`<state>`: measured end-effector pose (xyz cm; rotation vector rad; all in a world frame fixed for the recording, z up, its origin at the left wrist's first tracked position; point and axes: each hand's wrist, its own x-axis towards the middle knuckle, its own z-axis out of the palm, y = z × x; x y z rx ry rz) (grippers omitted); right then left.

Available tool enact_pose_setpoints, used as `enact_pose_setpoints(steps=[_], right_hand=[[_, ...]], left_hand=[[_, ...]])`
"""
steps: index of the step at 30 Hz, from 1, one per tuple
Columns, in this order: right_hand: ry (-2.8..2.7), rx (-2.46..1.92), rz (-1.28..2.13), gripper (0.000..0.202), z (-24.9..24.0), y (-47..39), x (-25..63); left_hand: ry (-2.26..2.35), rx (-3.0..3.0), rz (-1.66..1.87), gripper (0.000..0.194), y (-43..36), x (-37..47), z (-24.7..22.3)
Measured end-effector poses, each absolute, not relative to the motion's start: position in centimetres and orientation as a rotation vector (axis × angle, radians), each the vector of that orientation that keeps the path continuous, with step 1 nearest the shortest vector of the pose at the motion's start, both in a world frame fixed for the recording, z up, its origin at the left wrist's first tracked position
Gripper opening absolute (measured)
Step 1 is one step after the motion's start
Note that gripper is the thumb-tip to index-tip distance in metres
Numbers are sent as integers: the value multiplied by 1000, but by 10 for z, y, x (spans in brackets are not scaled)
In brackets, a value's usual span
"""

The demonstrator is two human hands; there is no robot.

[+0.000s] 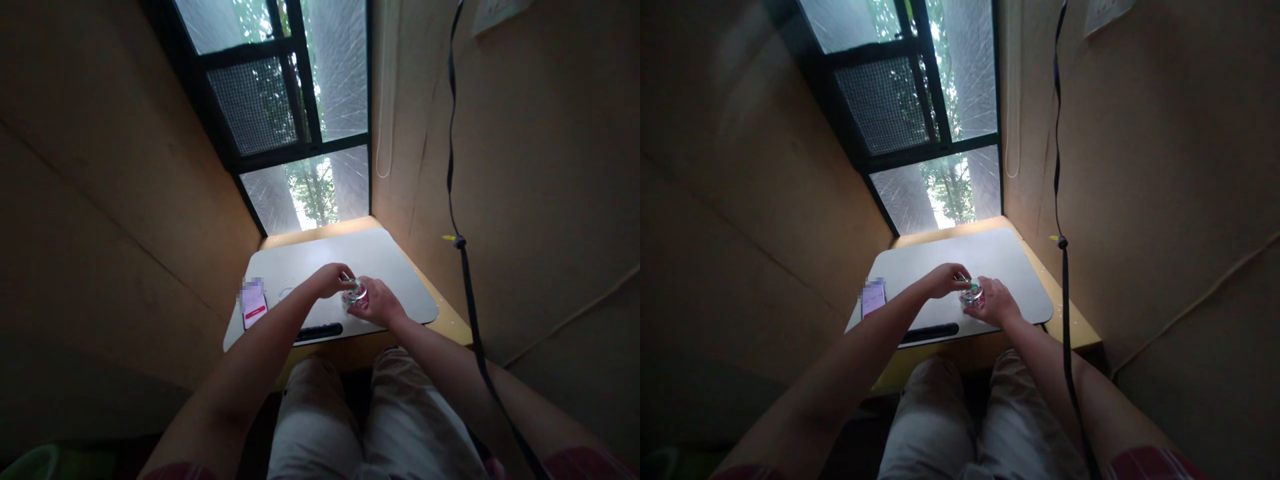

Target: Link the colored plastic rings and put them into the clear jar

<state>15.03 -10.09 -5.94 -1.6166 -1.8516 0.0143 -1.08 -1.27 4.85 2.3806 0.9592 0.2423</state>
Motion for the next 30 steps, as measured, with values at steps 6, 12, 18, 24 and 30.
enact_pose_setpoints(steps=[6,12,18,24,30], right_hand=[[-1841,-1617,14,86,-58,-102,151],[-1837,-1634,6,87,-60,-102,150],[-1845,-1634,-7,86,-59,-101,150],[-1840,-1643,-11,85,-58,-102,150],[-1836,-1641,-2,86,-56,-103,149]], left_hand=[[999,2273,352,28,-9,-11,42],[1019,2264,430,28,-12,-13,43],[1008,2260,448,27,-11,-14,41],[991,2230,438,18,-13,-13,42],[958,2221,429,14,-16,-12,46]])
